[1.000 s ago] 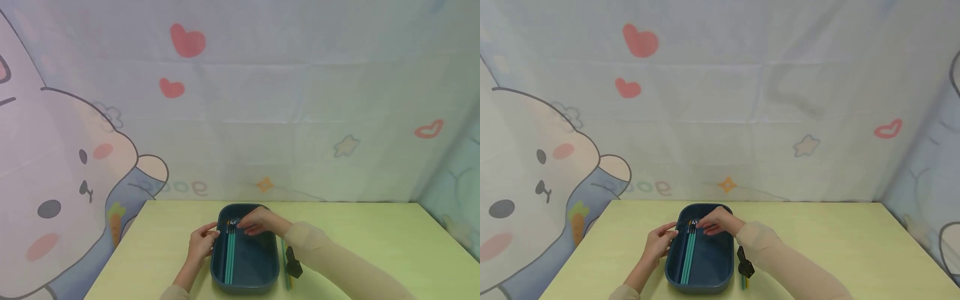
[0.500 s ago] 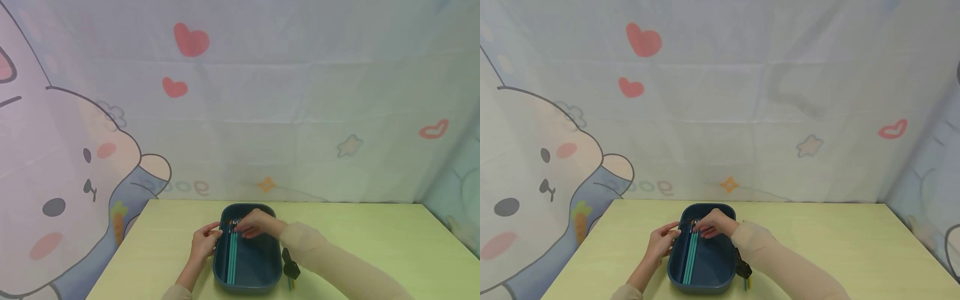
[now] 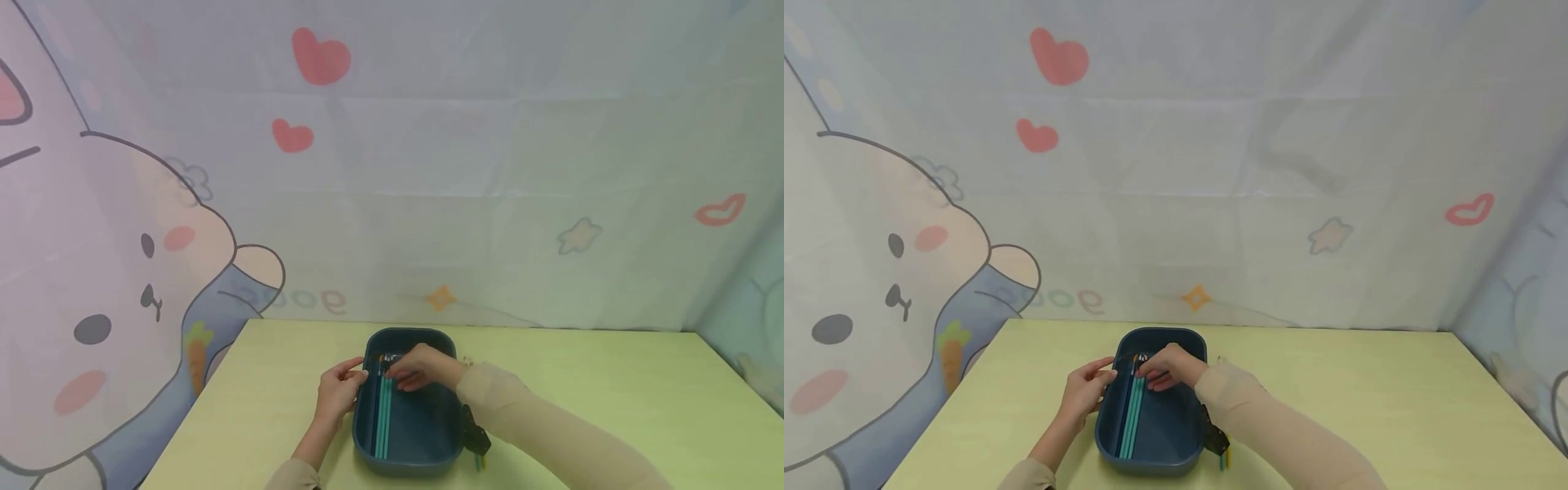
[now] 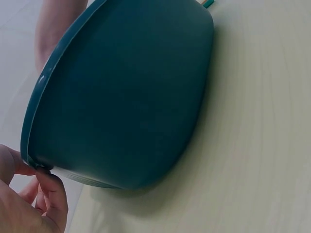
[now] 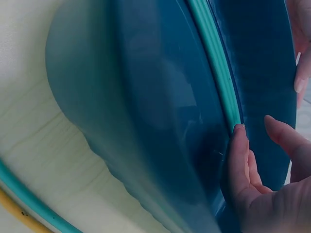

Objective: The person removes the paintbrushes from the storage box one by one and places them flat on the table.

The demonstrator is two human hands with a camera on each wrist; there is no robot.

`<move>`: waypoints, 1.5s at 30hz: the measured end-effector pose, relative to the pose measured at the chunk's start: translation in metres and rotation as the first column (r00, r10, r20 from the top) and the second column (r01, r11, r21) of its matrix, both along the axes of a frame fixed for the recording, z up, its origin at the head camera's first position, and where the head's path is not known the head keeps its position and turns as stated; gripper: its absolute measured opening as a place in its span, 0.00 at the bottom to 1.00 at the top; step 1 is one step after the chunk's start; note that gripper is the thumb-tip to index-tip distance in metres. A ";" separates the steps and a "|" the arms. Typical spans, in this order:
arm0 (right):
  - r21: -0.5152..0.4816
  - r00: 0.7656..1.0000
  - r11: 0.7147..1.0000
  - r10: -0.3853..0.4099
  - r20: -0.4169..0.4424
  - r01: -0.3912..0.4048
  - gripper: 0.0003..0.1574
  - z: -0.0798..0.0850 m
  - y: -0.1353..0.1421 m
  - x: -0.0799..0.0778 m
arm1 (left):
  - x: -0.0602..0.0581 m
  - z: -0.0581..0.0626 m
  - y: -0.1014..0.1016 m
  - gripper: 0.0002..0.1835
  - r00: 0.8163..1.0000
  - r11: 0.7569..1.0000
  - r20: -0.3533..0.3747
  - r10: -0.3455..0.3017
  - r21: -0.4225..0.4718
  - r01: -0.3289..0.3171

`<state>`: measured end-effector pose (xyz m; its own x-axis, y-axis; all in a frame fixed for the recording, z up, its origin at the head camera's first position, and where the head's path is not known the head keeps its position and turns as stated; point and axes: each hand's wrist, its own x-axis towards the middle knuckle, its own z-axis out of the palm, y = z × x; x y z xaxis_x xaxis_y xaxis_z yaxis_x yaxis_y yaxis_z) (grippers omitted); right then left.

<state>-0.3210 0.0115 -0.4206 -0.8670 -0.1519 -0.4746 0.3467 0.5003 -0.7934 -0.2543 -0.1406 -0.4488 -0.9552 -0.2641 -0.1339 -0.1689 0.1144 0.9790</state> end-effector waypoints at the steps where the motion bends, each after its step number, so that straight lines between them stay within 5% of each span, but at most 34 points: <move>1: 0.004 1.000 1.000 -0.007 0.002 0.007 0.09 0.000 0.000 0.000 | 0.000 0.000 0.000 0.19 1.000 1.000 0.000 -0.001 0.000 0.001; 22: 0.050 0.999 0.998 -0.040 -0.028 0.042 0.14 -0.005 -0.007 0.002 | 0.003 0.002 0.000 0.19 1.000 1.000 -0.020 -0.009 0.024 0.009; 45: 0.097 0.998 0.993 -0.064 -0.030 0.067 0.05 0.001 -0.011 0.005 | 0.003 0.002 0.000 0.19 1.000 1.000 -0.005 -0.012 0.024 0.012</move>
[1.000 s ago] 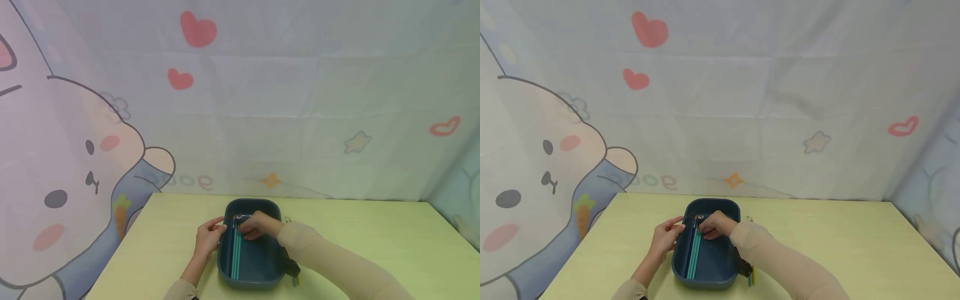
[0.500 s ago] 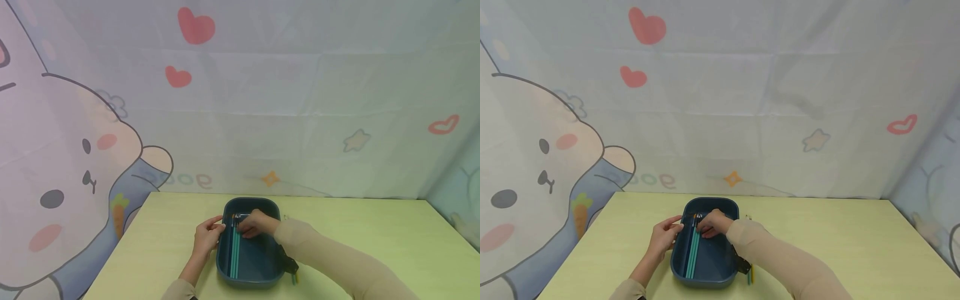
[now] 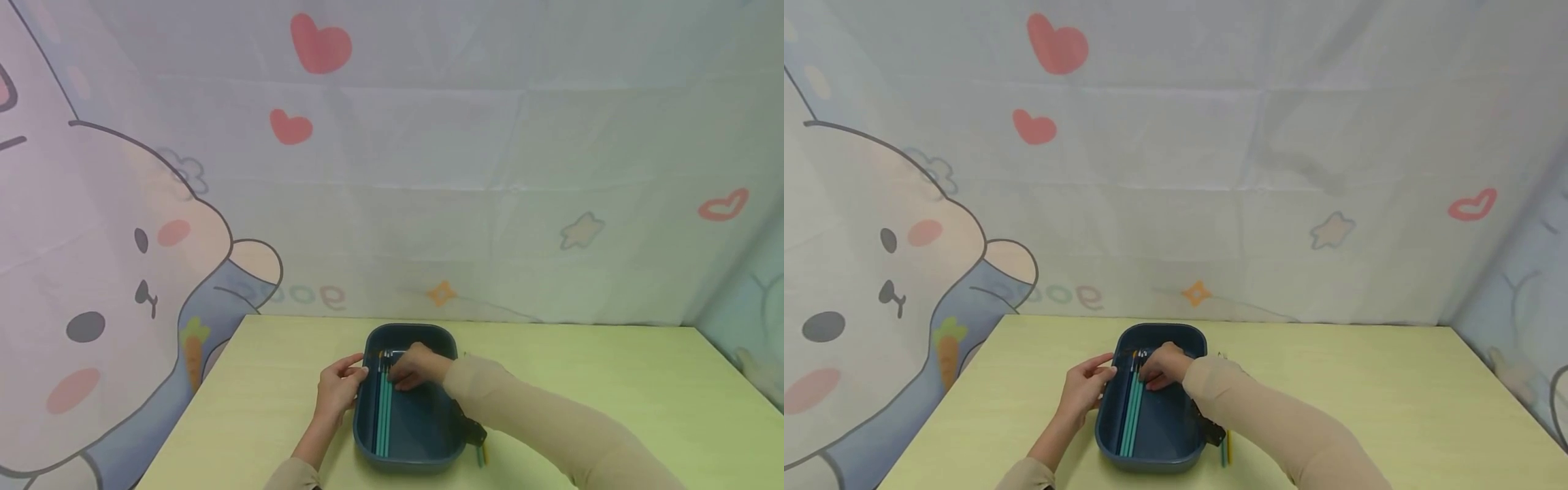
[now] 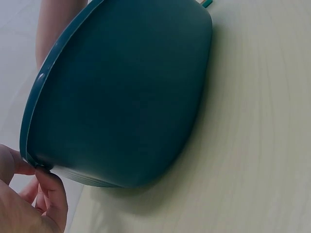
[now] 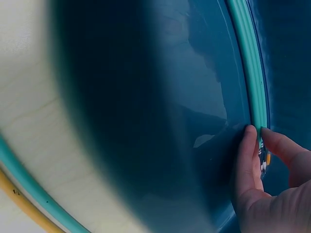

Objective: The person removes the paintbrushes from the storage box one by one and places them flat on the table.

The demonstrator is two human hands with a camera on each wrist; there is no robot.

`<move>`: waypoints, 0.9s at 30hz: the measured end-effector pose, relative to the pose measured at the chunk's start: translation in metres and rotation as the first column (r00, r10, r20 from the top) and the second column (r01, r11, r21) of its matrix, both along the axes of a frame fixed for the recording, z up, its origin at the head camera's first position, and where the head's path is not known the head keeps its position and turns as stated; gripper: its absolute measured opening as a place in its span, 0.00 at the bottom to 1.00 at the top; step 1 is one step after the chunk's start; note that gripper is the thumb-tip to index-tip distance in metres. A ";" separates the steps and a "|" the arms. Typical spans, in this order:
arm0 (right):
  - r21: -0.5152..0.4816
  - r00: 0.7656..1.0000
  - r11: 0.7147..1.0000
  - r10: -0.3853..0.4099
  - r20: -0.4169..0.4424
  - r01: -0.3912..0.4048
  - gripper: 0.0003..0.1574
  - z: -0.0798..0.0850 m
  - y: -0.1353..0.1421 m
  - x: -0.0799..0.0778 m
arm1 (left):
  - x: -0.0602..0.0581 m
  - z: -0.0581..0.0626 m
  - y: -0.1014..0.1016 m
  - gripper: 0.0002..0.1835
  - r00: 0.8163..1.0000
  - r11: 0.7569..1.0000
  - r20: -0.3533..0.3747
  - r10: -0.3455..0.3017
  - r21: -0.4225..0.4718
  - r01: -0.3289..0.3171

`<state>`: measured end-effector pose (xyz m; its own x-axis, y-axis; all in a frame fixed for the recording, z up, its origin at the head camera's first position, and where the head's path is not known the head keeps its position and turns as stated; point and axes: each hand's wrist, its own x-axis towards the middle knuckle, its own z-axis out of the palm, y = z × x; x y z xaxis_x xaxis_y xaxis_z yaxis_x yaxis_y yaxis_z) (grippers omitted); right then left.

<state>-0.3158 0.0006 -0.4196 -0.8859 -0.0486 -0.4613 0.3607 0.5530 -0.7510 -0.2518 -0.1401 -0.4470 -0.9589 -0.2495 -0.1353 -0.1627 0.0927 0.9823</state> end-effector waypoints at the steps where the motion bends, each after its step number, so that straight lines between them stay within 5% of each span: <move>1: 0.002 1.000 1.000 0.000 -0.002 0.000 0.05 0.000 0.000 0.000 | 0.000 0.000 0.000 0.19 1.000 1.000 -0.002 0.001 0.001 -0.001; 16: 0.003 1.000 1.000 -0.016 -0.004 0.016 0.08 -0.002 -0.002 0.000 | 0.002 0.000 -0.001 0.19 1.000 1.000 -0.004 -0.002 0.002 0.002; 27: 0.030 0.998 0.998 -0.052 -0.028 0.053 0.31 -0.006 -0.004 -0.001 | 0.000 0.000 0.001 0.18 1.000 1.000 0.009 0.016 0.017 -0.016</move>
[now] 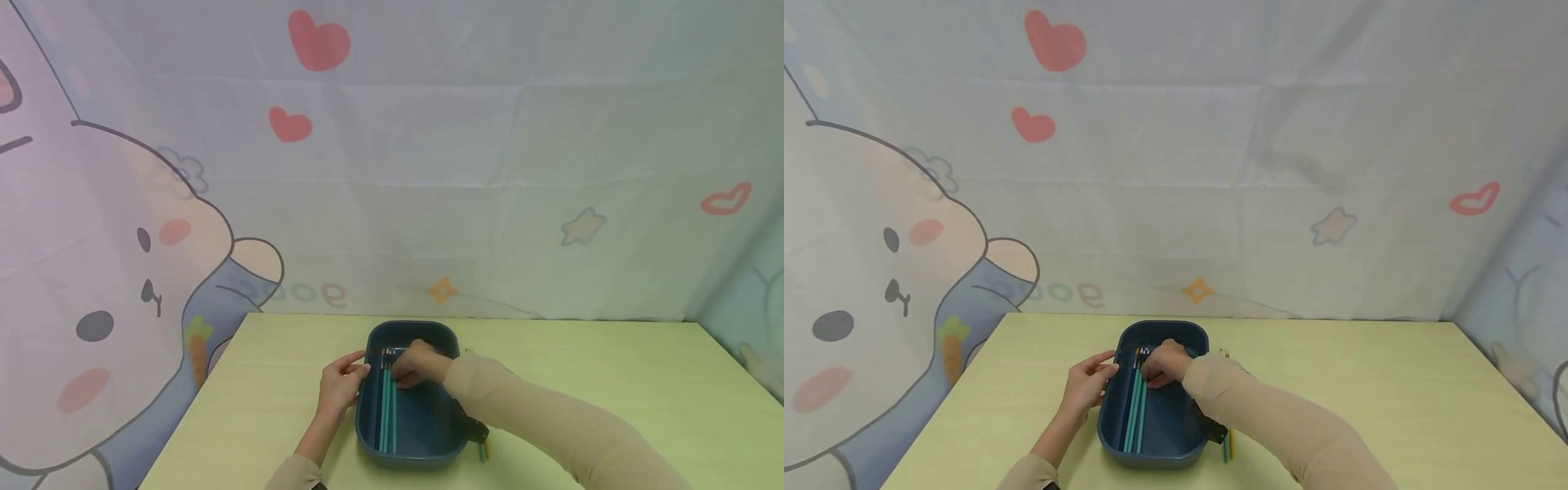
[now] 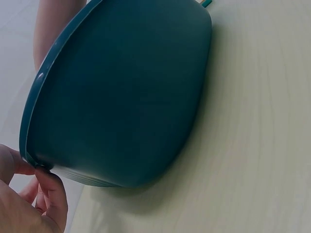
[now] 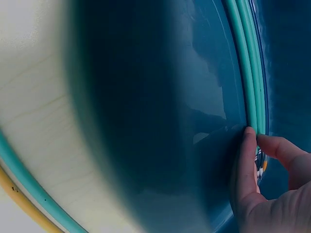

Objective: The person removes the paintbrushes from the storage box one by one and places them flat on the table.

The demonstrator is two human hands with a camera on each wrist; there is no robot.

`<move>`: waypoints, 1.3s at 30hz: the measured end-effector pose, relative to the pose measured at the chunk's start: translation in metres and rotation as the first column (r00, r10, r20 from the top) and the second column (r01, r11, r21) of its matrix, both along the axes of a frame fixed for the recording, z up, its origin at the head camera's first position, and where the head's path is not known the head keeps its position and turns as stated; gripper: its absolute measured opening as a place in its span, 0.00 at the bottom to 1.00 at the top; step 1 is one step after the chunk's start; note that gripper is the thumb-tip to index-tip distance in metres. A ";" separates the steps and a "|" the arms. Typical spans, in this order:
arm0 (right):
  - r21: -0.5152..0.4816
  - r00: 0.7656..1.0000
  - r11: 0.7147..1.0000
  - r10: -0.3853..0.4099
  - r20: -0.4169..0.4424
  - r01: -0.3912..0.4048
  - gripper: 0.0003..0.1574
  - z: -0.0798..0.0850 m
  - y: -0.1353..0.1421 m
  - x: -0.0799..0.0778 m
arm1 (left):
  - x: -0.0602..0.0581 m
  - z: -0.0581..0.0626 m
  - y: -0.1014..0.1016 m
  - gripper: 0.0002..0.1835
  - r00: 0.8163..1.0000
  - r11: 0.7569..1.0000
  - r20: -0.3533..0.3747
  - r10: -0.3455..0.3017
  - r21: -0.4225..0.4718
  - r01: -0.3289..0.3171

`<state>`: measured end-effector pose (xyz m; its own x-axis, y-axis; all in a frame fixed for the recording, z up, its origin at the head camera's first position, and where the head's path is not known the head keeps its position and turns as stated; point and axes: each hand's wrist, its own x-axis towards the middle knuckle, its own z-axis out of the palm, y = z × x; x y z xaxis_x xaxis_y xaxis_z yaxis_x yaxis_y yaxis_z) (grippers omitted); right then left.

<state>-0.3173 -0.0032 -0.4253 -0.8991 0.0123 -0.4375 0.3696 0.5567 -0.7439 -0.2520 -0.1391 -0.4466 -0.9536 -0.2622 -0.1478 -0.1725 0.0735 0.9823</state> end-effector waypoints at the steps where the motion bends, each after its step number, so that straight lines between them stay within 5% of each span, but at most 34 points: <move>1: 0.001 1.000 1.000 -0.003 -0.003 0.003 0.32 0.000 0.000 0.000 | 0.000 0.000 0.000 0.18 1.000 1.000 0.001 0.000 0.000 0.000; 29: -0.002 1.000 1.000 0.014 0.027 -0.014 0.39 -0.005 0.006 0.000 | 0.001 -0.001 0.000 0.18 1.000 1.000 0.001 -0.002 -0.015 0.002; 36: -0.079 0.999 0.996 0.033 0.036 -0.030 0.09 -0.008 0.008 0.000 | -0.001 -0.001 0.000 0.18 1.000 1.000 0.002 0.005 -0.011 -0.005; 39: -0.096 0.999 0.995 0.037 0.039 -0.033 0.06 -0.009 0.009 -0.001 | 0.000 0.000 -0.001 0.18 1.000 1.000 0.002 0.003 -0.015 -0.003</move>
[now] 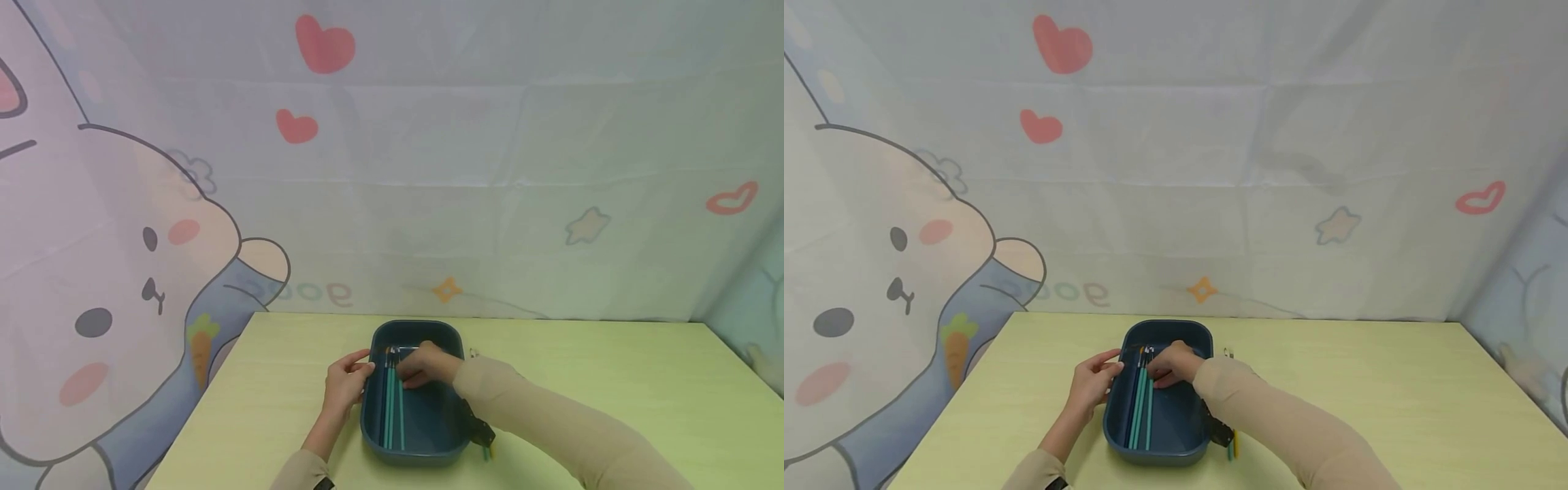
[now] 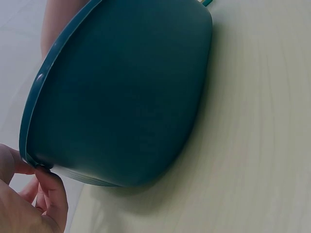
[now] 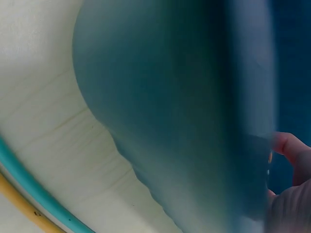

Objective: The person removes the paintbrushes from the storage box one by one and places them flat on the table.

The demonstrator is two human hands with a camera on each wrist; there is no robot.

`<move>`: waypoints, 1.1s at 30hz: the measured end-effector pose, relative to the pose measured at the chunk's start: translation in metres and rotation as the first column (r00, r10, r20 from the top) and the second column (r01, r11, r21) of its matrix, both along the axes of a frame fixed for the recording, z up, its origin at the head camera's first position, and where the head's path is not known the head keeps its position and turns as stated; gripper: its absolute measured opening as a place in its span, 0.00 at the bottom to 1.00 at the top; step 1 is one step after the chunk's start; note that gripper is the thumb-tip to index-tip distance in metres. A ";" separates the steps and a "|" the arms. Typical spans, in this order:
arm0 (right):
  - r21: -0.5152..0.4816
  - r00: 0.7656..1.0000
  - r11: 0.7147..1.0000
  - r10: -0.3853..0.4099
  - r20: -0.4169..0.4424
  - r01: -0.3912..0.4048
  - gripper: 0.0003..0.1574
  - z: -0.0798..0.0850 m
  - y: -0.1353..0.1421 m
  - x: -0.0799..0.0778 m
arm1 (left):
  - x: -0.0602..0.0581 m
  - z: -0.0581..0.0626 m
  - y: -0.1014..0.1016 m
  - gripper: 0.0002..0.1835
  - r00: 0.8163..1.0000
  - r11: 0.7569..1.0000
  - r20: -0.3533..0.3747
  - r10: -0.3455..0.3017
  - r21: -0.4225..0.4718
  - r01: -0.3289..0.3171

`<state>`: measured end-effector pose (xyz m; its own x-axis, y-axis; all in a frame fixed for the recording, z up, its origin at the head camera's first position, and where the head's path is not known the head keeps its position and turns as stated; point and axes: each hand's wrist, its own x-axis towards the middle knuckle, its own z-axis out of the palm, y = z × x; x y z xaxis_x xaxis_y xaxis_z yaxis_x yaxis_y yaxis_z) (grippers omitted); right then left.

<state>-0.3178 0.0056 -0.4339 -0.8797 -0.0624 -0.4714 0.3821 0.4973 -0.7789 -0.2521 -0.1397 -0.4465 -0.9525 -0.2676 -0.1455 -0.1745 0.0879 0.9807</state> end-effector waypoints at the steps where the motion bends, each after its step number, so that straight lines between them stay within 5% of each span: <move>1: -0.006 1.000 1.000 0.002 0.004 -0.002 0.06 0.000 0.000 0.000 | 0.000 0.000 0.000 0.18 1.000 1.000 0.000 0.000 -0.002 0.000; 21: -0.110 0.999 0.993 -0.028 0.027 0.031 0.12 0.010 0.005 0.007 | 0.007 0.000 -0.002 0.19 1.000 1.000 -0.004 -0.018 0.006 0.018; 33: -0.189 1.000 0.982 0.023 0.014 -0.020 0.12 0.021 0.014 0.002 | 0.007 -0.001 -0.002 0.18 1.000 1.000 -0.021 -0.013 -0.015 0.013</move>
<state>-0.3163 0.0199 -0.4127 -0.8697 -0.1708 -0.4630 0.3856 0.3501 -0.8536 -0.2450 -0.1413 -0.4472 -0.9587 -0.2572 -0.1214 -0.1524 0.1042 0.9828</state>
